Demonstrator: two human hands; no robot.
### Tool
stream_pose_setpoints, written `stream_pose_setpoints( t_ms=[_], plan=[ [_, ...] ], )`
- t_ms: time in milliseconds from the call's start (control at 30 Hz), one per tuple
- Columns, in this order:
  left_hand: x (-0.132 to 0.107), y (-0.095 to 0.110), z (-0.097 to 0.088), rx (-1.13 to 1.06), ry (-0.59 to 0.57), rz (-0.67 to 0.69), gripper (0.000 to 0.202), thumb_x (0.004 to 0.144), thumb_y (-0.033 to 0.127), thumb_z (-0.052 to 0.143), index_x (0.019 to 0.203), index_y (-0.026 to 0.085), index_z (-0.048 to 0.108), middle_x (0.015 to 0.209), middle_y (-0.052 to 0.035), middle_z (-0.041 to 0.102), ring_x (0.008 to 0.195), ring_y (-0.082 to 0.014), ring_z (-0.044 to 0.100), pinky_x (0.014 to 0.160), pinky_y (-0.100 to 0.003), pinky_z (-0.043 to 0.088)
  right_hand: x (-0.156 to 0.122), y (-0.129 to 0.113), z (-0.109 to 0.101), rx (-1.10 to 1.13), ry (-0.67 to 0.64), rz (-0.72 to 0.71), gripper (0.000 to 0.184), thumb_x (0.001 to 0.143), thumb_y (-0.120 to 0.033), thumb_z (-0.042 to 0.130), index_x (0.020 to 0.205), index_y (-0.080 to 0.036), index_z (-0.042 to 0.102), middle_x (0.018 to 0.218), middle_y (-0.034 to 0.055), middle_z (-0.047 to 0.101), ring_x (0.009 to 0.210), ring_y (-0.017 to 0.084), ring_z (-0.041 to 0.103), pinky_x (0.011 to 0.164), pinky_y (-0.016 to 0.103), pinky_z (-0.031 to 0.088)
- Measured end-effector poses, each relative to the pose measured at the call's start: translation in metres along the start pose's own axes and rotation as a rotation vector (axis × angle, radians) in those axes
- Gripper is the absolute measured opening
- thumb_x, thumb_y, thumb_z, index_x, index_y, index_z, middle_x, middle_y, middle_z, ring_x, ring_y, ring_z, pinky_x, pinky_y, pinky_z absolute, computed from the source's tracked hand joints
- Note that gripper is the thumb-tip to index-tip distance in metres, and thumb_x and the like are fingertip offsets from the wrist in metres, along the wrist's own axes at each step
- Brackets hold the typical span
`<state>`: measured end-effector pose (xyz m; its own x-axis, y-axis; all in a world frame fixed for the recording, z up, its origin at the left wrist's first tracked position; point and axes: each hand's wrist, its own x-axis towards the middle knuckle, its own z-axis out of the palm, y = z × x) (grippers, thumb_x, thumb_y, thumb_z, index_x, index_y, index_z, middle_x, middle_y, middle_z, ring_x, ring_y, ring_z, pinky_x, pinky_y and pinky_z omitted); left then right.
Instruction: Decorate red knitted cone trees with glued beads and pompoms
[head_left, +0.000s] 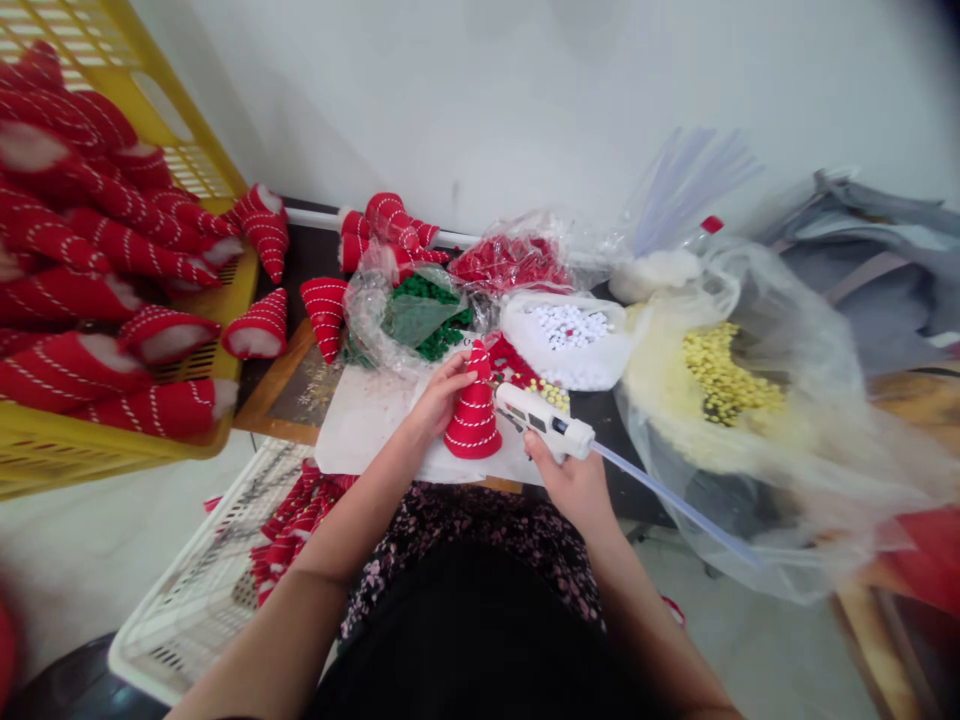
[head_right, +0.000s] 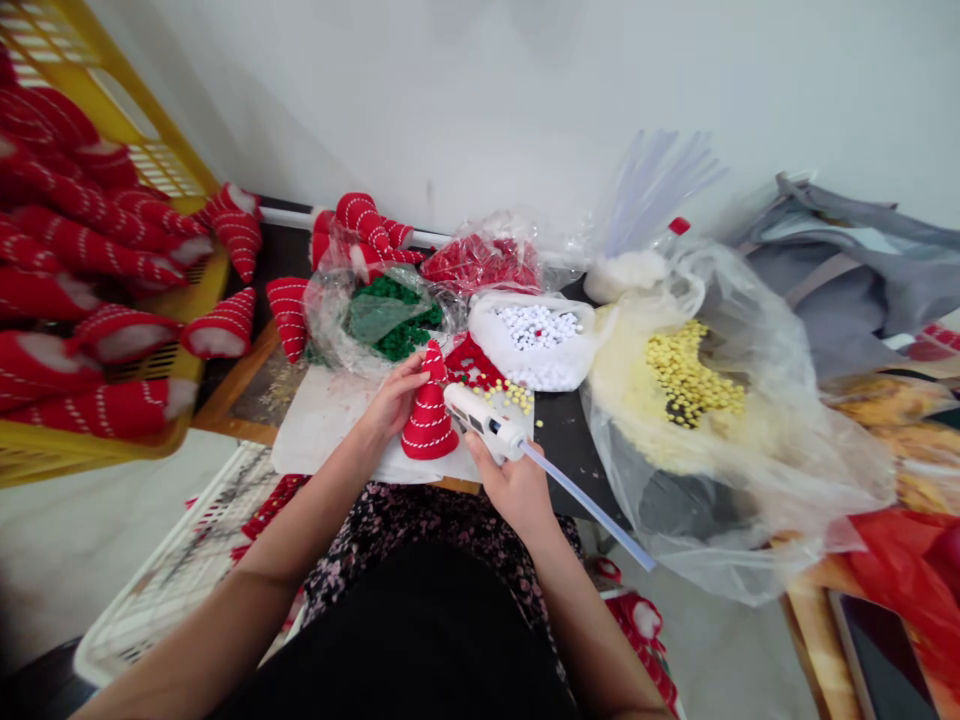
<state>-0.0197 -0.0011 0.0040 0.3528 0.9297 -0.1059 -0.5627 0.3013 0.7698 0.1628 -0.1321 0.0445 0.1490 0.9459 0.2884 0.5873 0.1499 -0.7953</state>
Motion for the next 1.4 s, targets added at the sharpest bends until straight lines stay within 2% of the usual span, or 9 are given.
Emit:
stream_pose_setpoints(
  t_ms=[133,233,333,500,667,833,1067,1400],
  plan=[
    [0.001,0.000,-0.001,-0.011,0.016,-0.007,0.041,0.066,0.027,0.090,0.103,0.019,0.075,0.092,-0.0022,0.077,0.077,-0.0188,0.069,0.080,-0.033,0.055,-0.006,0.015,0.001,-0.097,0.031,0.015,0.046,0.097,-0.061,0.064,0.106,-0.019,0.081,0.101,0.0165,0.083,0.095,0.034,0.080,0.088,0.044,0.067],
    [0.001,-0.001,-0.002,-0.027,0.035,-0.020,0.042,0.066,0.029,0.092,0.104,0.019,0.077,0.091,-0.0022,0.077,0.075,-0.0180,0.069,0.077,-0.031,0.054,-0.007,0.021,0.000,-0.127,0.063,0.036,0.046,0.096,-0.060,0.067,0.106,-0.018,0.080,0.095,0.0171,0.082,0.090,0.034,0.080,0.084,0.044,0.067],
    [0.002,-0.002,-0.002,-0.047,0.047,-0.028,0.042,0.068,0.035,0.094,0.102,0.019,0.077,0.090,-0.0025,0.078,0.075,-0.0179,0.069,0.076,-0.031,0.054,-0.003,0.016,0.002,-0.079,0.105,0.007,0.045,0.098,-0.059,0.063,0.102,-0.017,0.079,0.092,0.0161,0.081,0.086,0.032,0.080,0.079,0.042,0.067],
    [0.003,-0.005,-0.001,-0.065,0.060,0.005,0.036,0.073,0.045,0.093,0.093,0.019,0.078,0.088,-0.0036,0.078,0.075,-0.0190,0.070,0.076,-0.032,0.056,0.006,0.004,0.007,-0.014,0.092,-0.053,0.040,0.100,-0.054,0.063,0.100,-0.018,0.079,0.092,0.0137,0.082,0.088,0.030,0.081,0.082,0.042,0.068],
    [0.003,-0.006,-0.002,-0.051,0.059,-0.011,0.035,0.073,0.037,0.092,0.100,0.020,0.078,0.090,-0.0040,0.078,0.078,-0.0221,0.072,0.079,-0.036,0.056,0.010,0.000,0.008,0.005,0.059,-0.069,0.034,0.100,-0.050,0.063,0.100,-0.020,0.079,0.094,0.0129,0.082,0.093,0.031,0.080,0.090,0.044,0.066],
    [0.002,-0.006,-0.003,-0.013,0.024,-0.018,0.037,0.071,0.033,0.089,0.104,0.020,0.077,0.089,-0.0043,0.077,0.083,-0.0242,0.072,0.083,-0.037,0.055,0.012,-0.003,0.008,0.003,0.071,-0.083,0.032,0.099,-0.048,0.064,0.101,-0.020,0.080,0.097,0.0134,0.083,0.096,0.033,0.081,0.092,0.046,0.066],
    [0.002,-0.006,-0.003,0.010,0.017,-0.012,0.037,0.067,0.031,0.089,0.100,0.021,0.075,0.091,-0.0021,0.075,0.080,-0.0201,0.069,0.082,-0.035,0.053,0.015,-0.006,0.010,0.024,0.061,-0.060,0.032,0.098,-0.048,0.065,0.102,-0.020,0.080,0.098,0.0133,0.083,0.099,0.033,0.080,0.095,0.048,0.065],
    [0.003,-0.007,-0.004,0.019,0.016,-0.016,0.038,0.067,0.030,0.089,0.100,0.020,0.074,0.089,-0.0026,0.074,0.076,-0.0194,0.066,0.080,-0.035,0.052,0.013,-0.004,0.009,0.032,0.037,-0.060,0.032,0.097,-0.048,0.066,0.103,-0.020,0.081,0.094,0.0127,0.083,0.094,0.032,0.081,0.095,0.049,0.065]
  ],
)
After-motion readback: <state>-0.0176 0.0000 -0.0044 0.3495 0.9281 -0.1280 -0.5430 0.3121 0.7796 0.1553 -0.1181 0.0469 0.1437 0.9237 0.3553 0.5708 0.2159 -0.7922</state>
